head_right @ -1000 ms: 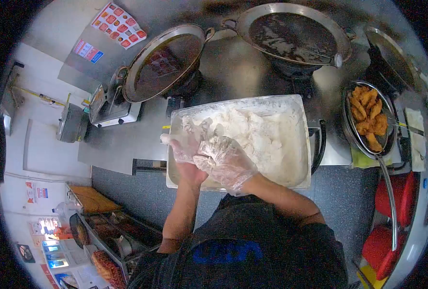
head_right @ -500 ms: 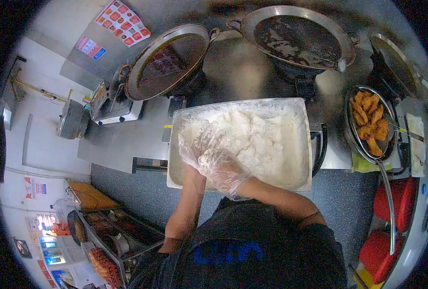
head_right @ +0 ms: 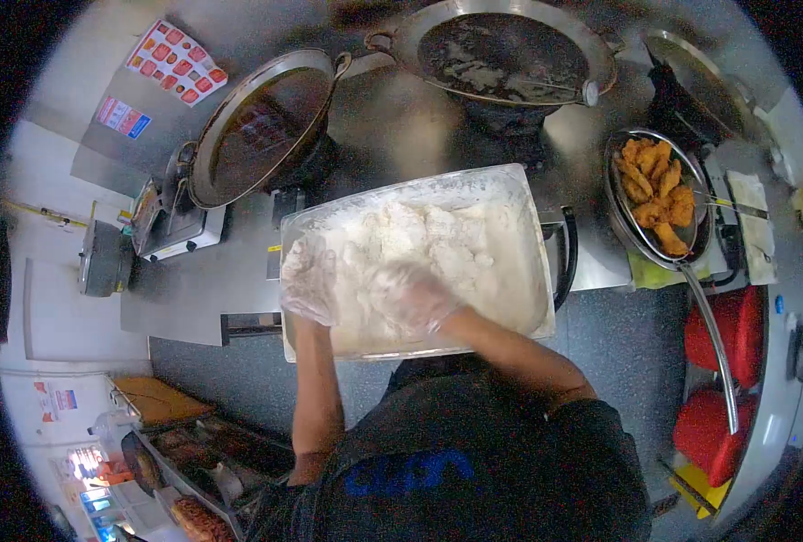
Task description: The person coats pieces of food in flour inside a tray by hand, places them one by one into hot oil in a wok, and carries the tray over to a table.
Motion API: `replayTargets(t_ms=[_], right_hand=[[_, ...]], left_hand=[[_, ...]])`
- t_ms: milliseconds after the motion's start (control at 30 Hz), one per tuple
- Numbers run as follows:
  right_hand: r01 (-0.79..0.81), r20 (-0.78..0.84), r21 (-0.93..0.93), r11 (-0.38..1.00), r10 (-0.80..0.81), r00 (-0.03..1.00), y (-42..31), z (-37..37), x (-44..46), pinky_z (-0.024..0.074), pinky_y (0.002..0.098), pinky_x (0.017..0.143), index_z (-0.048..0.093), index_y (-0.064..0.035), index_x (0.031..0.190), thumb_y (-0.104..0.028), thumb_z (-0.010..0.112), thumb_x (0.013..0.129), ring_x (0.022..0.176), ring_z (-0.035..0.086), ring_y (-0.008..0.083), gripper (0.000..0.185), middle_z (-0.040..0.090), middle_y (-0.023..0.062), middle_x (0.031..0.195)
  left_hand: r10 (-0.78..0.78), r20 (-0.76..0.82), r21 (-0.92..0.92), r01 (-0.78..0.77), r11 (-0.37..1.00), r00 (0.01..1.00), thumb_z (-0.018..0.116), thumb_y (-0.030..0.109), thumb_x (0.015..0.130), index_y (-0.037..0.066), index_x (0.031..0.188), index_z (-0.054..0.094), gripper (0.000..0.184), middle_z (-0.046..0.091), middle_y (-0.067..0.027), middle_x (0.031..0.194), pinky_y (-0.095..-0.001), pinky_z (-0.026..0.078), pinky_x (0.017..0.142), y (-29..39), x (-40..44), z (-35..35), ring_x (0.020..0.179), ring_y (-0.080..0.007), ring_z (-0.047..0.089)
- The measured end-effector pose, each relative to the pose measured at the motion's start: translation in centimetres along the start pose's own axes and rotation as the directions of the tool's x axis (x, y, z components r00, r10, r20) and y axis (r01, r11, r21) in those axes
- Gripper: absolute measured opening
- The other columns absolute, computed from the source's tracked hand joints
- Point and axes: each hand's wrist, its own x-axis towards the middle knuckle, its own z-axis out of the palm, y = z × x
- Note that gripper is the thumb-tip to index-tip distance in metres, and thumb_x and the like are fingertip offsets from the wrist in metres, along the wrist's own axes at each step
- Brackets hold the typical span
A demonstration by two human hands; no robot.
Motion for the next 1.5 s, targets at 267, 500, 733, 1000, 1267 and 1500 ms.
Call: replayTargets(t_ms=[267, 500, 733, 1000, 1267, 1500], right_hand=[[-0.392, 0.126, -0.6, 0.697, 0.566, 0.815, 11.3, 1.0, -0.6, 0.042, 0.0435, 0.082, 0.059, -0.0012, 0.101, -0.025, 0.046, 0.079, 0.091, 0.056, 0.0316, 0.035, 0.059, 0.0205, 0.098], [-0.435, -0.075, -0.324, 0.84, 0.435, 0.897, 15.6, -0.3, -3.0, 0.0411, 0.0414, 0.084, 0.059, -0.0029, 0.103, -0.028, 0.045, 0.081, 0.095, 0.055, 0.0319, 0.036, 0.058, 0.0212, 0.099], [-0.415, 0.287, -0.315, 0.854, 0.502, 0.816, 12.1, -4.0, -3.8, 0.0394, 0.0396, 0.086, 0.06, -0.0042, 0.096, -0.032, 0.046, 0.08, 0.098, 0.053, 0.0305, 0.035, 0.058, 0.0178, 0.102], [-0.487, 0.141, -0.203, 0.85, 0.517, 0.844, 13.8, 0.6, -2.6, 0.0423, 0.0435, 0.08, 0.062, -0.0055, 0.093, -0.04, 0.049, 0.077, 0.084, 0.057, 0.0359, 0.04, 0.059, 0.0212, 0.097], [-0.237, 0.223, 0.003, 0.971, 0.23, 0.947, 14.9, -5.3, -3.0, 0.0445, 0.042, 0.071, 0.06, 0.0006, 0.09, -0.033, 0.055, 0.073, 0.077, 0.058, 0.0345, 0.038, 0.06, 0.023, 0.088], [-0.31, 0.263, 0.931, 0.192, 0.235, 0.936, 14.2, -6.6, -2.8, 0.046, 0.0358, 0.059, 0.063, -0.003, 0.086, -0.018, 0.057, 0.075, 0.063, 0.057, 0.0227, 0.019, 0.061, 0.0084, 0.076]], left_hand=[[-0.194, 0.415, 0.871, -0.327, 0.365, 0.889, 0.053, 0.011, 0.074, 0.011, 0.115, 0.051, 0.041, 0.058, -0.009, 0.109, -0.0365, 0.037, 0.091, -9.9, 4.3, -2.3, 0.101, -0.021, 0.052], [0.049, 0.506, 0.861, -0.503, -0.073, 0.861, 0.047, 0.026, 0.077, 0.007, 0.087, 0.065, 0.028, 0.063, -0.0163, 0.086, -0.0389, 0.044, 0.077, -17.3, 9.1, 1.6, 0.082, -0.0318, 0.058], [-0.284, 0.346, 0.897, -0.404, -0.177, 0.894, 0.045, 0.02, 0.076, 0.006, 0.087, 0.066, 0.027, 0.062, -0.0178, 0.087, -0.0409, 0.043, 0.08, -17.2, 10.8, 3.8, 0.084, -0.0336, 0.059], [-0.482, 0.229, 0.858, -0.409, -0.31, 0.846, 0.042, 0.025, 0.08, 0.006, 0.1, 0.062, 0.034, 0.059, -0.017, 0.103, -0.041, 0.041, 0.086, -17.1, 10.9, 6.0, 0.098, -0.0317, 0.055], [-0.309, 0.434, 0.723, -0.532, -0.441, 0.846, 0.05, 0.025, 0.077, 0.005, 0.091, 0.064, 0.028, 0.062, -0.0144, 0.094, -0.0391, 0.042, 0.083, -15.3, 11.7, 3.1, 0.091, -0.0296, 0.058], [-0.46, 0.433, 0.742, -0.597, -0.307, 0.775, 0.057, 0.03, 0.075, 0.008, 0.108, 0.055, 0.04, 0.056, -0.0149, 0.106, -0.0378, 0.042, 0.084, -8.9, 6.2, 4.9, 0.098, -0.0315, 0.053]])
